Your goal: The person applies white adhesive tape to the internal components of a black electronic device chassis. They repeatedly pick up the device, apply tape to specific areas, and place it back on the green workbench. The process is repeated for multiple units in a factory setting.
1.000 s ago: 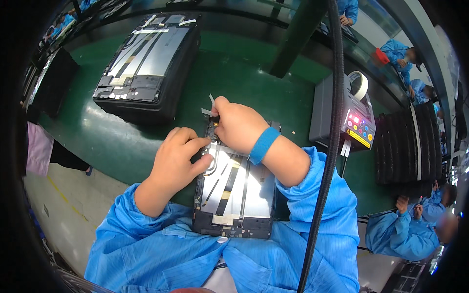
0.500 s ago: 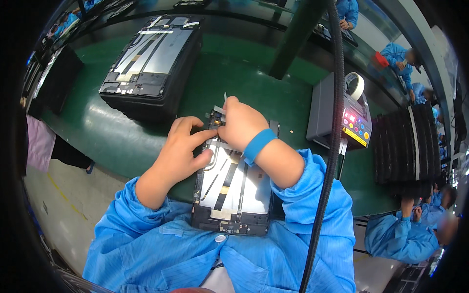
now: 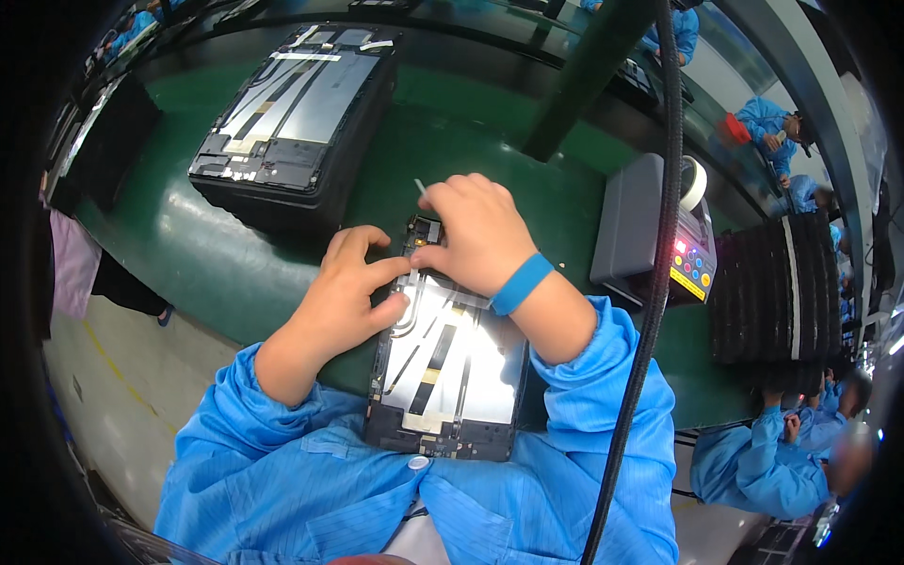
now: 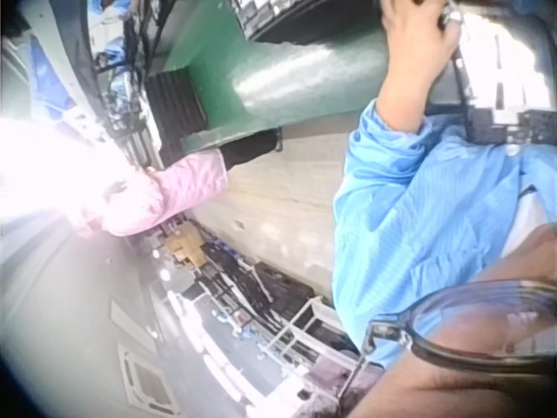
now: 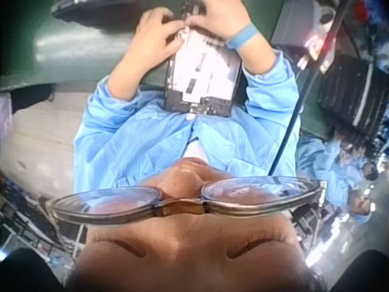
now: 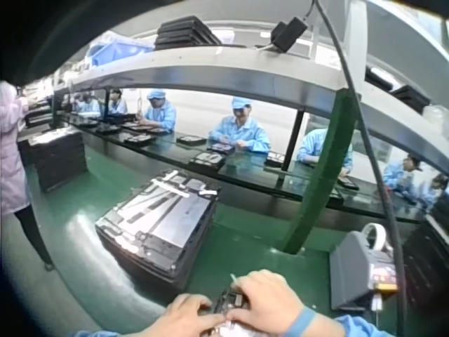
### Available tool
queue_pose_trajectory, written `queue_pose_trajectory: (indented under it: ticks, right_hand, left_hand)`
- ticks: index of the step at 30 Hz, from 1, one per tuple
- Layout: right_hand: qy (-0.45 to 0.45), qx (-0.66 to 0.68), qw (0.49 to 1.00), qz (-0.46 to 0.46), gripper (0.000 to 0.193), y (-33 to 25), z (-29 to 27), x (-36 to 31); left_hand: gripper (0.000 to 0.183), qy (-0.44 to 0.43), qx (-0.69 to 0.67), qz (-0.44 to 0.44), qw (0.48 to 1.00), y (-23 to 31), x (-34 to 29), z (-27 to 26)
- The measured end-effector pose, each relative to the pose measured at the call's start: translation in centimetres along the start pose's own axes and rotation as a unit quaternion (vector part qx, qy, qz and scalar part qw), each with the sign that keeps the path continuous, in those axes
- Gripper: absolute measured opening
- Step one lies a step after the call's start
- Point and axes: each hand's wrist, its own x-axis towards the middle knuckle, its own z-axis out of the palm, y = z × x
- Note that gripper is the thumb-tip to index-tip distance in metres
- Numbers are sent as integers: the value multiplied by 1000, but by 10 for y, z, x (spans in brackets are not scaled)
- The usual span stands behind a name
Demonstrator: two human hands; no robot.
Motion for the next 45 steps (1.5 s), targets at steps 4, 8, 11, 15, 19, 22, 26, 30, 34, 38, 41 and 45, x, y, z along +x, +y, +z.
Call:
queue_pose_trajectory:
  ticks: [4,8,11,15,19,22,26,30,34,38,41,45]
  right_hand:
    - [-91,190,975,70,20,24,14,-14]
    - [-138,387,901,143,12,27,6,-12]
    - [-168,307,903,247,17,23,3,-12]
    - [-162,223,918,284,21,12,1,-13]
    - [-145,237,946,165,21,14,4,-17]
    - [-130,249,951,133,20,14,8,-17]
    - [-166,232,940,189,23,9,1,-11]
    - [-196,223,924,242,22,16,-4,-5]
    - [-224,175,931,228,23,20,-5,2]
    - [-226,88,943,229,24,12,-2,9]
    - [-238,25,945,223,23,5,-3,15]
    - [-247,-15,935,252,23,-4,-14,22]
  left_hand:
    - [31,-8,-16,-5,1000,0,0,0]
    - [31,-10,-17,-6,1000,-1,0,0]
    - [31,-10,-25,-6,1000,0,1,-2]
    - [32,-10,-30,-12,999,1,1,-3]
    - [33,-8,-28,-14,999,3,1,-3]
    - [33,-7,-29,-12,999,1,0,-3]
    - [34,0,-33,-13,999,2,1,-2]
    - [34,4,-33,-14,999,3,0,-2]
    - [35,9,-33,-13,999,3,0,-2]
    - [35,13,-20,-6,1000,3,-1,-1]
    - [35,17,9,5,1000,5,-1,-1]
    - [36,27,72,12,997,9,-1,-1]
